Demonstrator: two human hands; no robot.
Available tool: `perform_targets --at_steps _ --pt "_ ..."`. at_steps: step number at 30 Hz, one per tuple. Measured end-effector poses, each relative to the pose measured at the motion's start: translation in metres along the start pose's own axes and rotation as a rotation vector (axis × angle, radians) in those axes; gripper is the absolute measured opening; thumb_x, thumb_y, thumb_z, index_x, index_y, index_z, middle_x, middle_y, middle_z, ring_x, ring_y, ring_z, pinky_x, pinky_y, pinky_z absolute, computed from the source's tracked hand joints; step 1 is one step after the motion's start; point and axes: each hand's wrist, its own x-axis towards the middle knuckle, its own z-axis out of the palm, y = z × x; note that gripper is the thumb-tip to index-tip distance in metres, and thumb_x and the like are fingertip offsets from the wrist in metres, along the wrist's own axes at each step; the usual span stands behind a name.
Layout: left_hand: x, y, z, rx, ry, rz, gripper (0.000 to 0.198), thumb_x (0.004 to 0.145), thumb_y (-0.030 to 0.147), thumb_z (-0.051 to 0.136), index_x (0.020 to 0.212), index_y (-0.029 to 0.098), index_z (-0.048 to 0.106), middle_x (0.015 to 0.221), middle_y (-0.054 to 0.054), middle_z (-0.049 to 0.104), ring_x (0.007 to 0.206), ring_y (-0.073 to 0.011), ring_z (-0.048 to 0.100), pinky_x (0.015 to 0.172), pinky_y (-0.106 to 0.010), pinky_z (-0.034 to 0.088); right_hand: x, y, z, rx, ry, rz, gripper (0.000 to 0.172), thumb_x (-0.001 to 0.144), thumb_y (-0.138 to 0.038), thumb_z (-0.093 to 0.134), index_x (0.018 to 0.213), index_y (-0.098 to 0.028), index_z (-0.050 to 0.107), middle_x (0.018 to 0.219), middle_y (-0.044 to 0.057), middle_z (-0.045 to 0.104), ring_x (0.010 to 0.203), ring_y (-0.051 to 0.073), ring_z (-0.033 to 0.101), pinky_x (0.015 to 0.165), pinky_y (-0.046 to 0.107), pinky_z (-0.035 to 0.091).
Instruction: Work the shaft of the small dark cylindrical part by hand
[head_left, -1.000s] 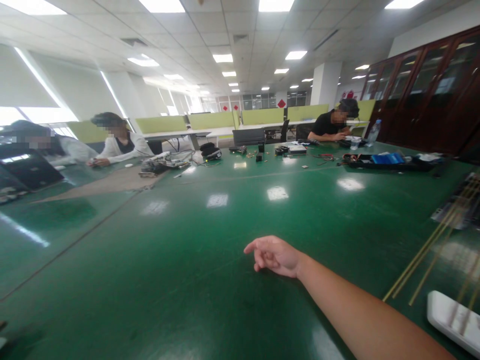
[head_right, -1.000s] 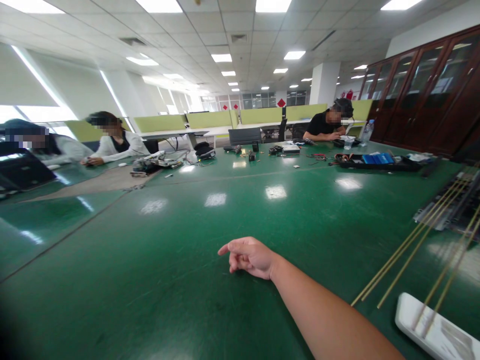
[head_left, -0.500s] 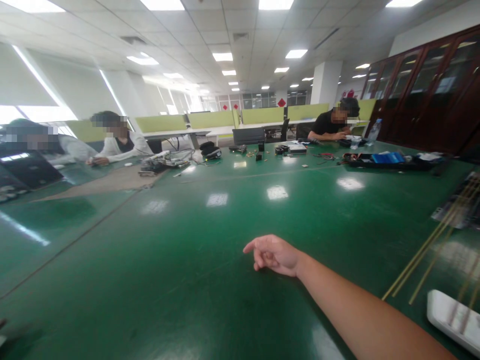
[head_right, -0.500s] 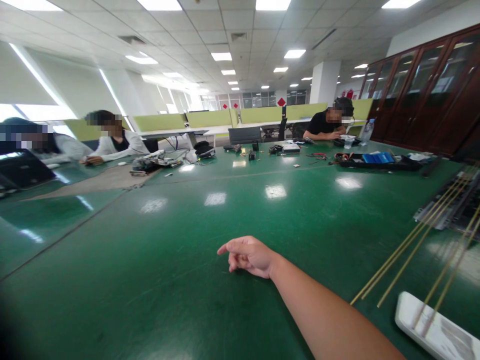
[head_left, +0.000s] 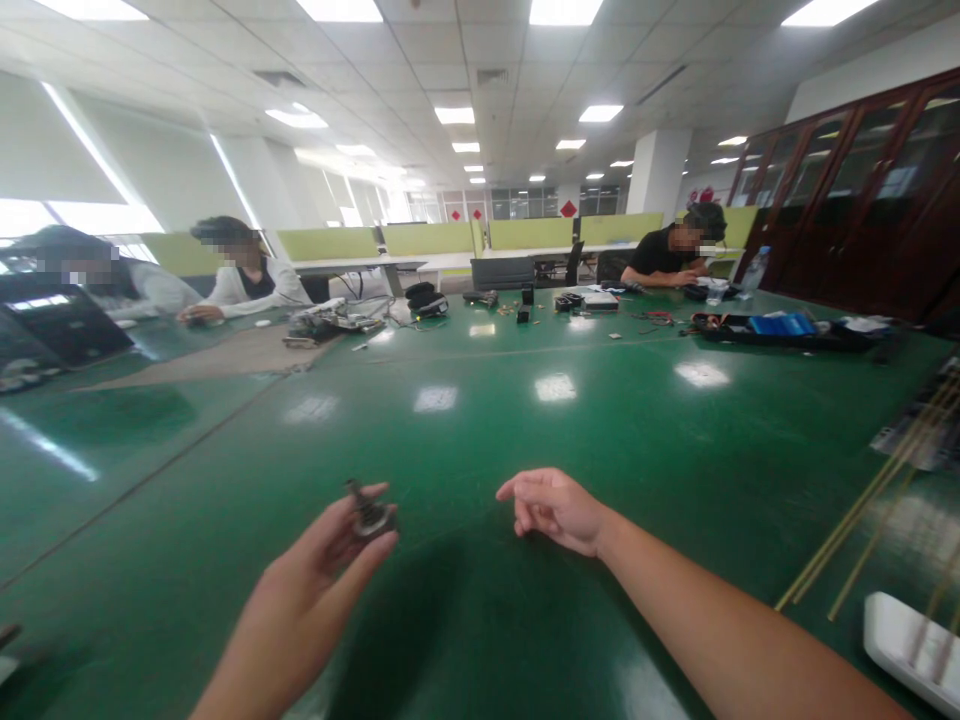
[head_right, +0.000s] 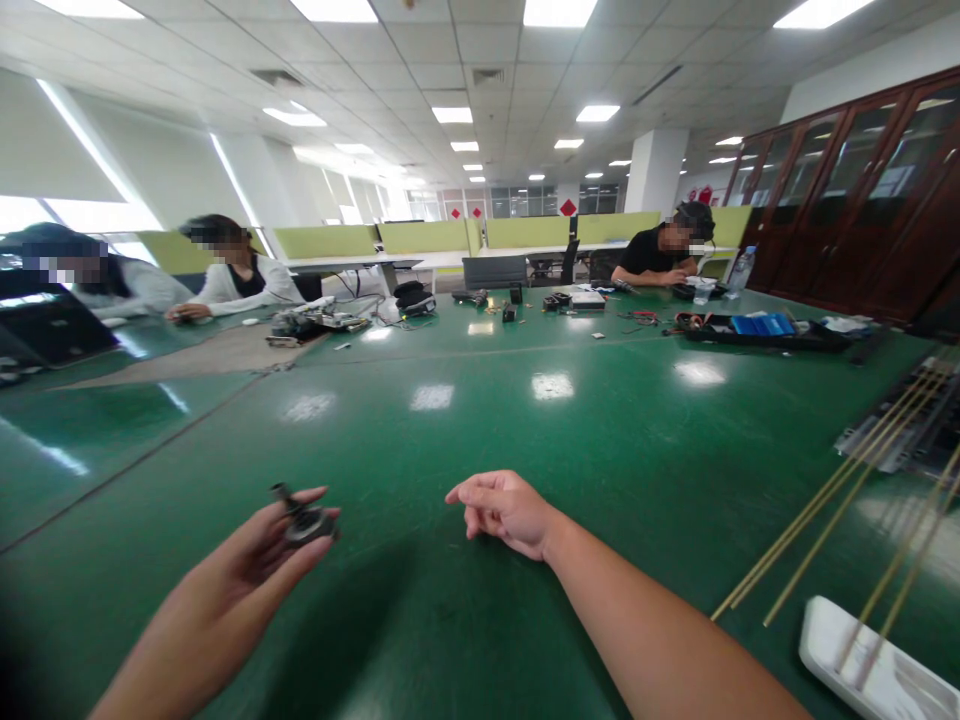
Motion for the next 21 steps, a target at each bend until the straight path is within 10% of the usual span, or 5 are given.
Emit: perform_targets --at_steps 8,21 --pt "0.064 0.000 0.102 0.036 -0.173 0.231 0.040 0.086 0.028 0.064 0.125 0.026 0.062 0.108 -0.005 0.069 0.095 -0.0216 0.067 0.089 -0.035 0.056 0.008 0.006 -0.007 -0.442 0.423 -0.222 0.028 0.075 -0.024 0.069 0.102 -0.016 0.066 0.072 -0.003 0.058 0.049 0.007 0.038 0.047 0.022 0.029" --pt "0.057 -0.014 0.112 -0.096 -0.194 0.328 0.021 0.088 0.024 0.062 0.109 0.025 0.064 0.107 -0.004 0.065 0.100 -0.0191 0.061 0.089 -0.032 0.050 0.007 0.013 -0.007 -0.575 0.372 -0.239 0.041 0.071 -0.010 0.065 0.109 -0.023 0.062 0.097 0.003 0.062 0.066 0.011 0.052 0.060 0.024 0.042"
